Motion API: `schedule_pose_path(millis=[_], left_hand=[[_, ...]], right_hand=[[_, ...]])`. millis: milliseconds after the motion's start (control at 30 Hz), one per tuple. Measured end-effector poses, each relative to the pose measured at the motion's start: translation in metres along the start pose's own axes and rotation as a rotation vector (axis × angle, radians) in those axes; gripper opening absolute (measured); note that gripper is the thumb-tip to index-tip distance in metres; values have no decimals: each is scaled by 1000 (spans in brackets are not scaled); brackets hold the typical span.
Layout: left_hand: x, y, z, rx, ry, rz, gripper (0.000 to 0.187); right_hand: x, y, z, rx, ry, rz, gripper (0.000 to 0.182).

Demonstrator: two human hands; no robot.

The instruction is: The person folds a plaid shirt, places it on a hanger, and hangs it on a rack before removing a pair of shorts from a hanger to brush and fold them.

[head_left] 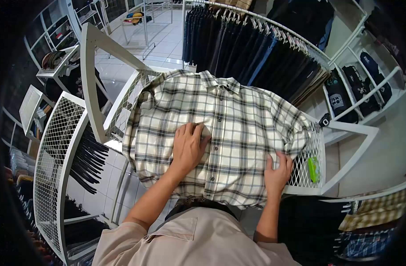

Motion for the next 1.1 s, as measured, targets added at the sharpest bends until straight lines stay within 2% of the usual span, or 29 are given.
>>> schedule_pose_path(millis=[33,67,100,133,167,200,267,367,400,500,533,767,800,900,933,1033,1100], left_hand=[[-1,0,1,2,9,-18,39],[-2,-1,-1,40,-99,4,40],[-2,0,-2,6,-107,-8,40],[-2,0,-4,-28,-114,-22,41],[-2,1,-5,-62,-117,-36,41],[0,-4,-12,-23,-230,3,43],[0,-5,-15,-50,-241,-21,45],[2,-7,-17,-88,-264,-42,46],[0,-5,-13,-82,-269,-34,46],[-2,-4,-13,-70,-263,-12,46],[-2,-4,-13,-68,-263,-7,46],[-2,-4,-9,-54,-325,-5,44],[-2,-5,-10,-53,-309,-15,45],[-6,-3,-9,-66,-341,0,45],[-10,-2,-7,-77,-351,5,45],[-29,-1,-4,-75,-378,52,46],[-42,-1,-3,-21,-412,115,47]], right_hand=[[-3,7,-2,-67,-52,-56,33],[-5,12,-4,-133,-105,-116,32],[-6,16,-6,-198,-158,-180,30],[-9,14,-9,-262,-177,-265,22],[-12,14,-11,-221,-173,-251,20],[-16,13,-14,-182,-169,-233,18],[-27,5,-15,-89,-148,-185,16],[-38,6,-22,-146,-220,-227,17],[-44,4,-23,-248,-277,-211,20],[-54,14,-27,-273,-365,-74,29],[-57,13,-29,-238,-414,-176,32],[-48,18,-43,-315,-270,-409,22],[-51,10,-42,-275,-225,-347,35],[-66,6,-46,-10,-343,-303,44],[-74,0,-45,50,-417,-373,51],[-104,-20,-41,31,-617,-161,48],[-134,-57,-44,-128,-559,27,40]])
Point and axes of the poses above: each hand's wrist, its own x-axis away from the middle knuckle, its own z-axis out of the back of the hand, y = z × x, the point moved 3 cm from there along -x, towards the middle knuckle, and after that the axes turned 9 degrees about -x, right-handed, at the moved point
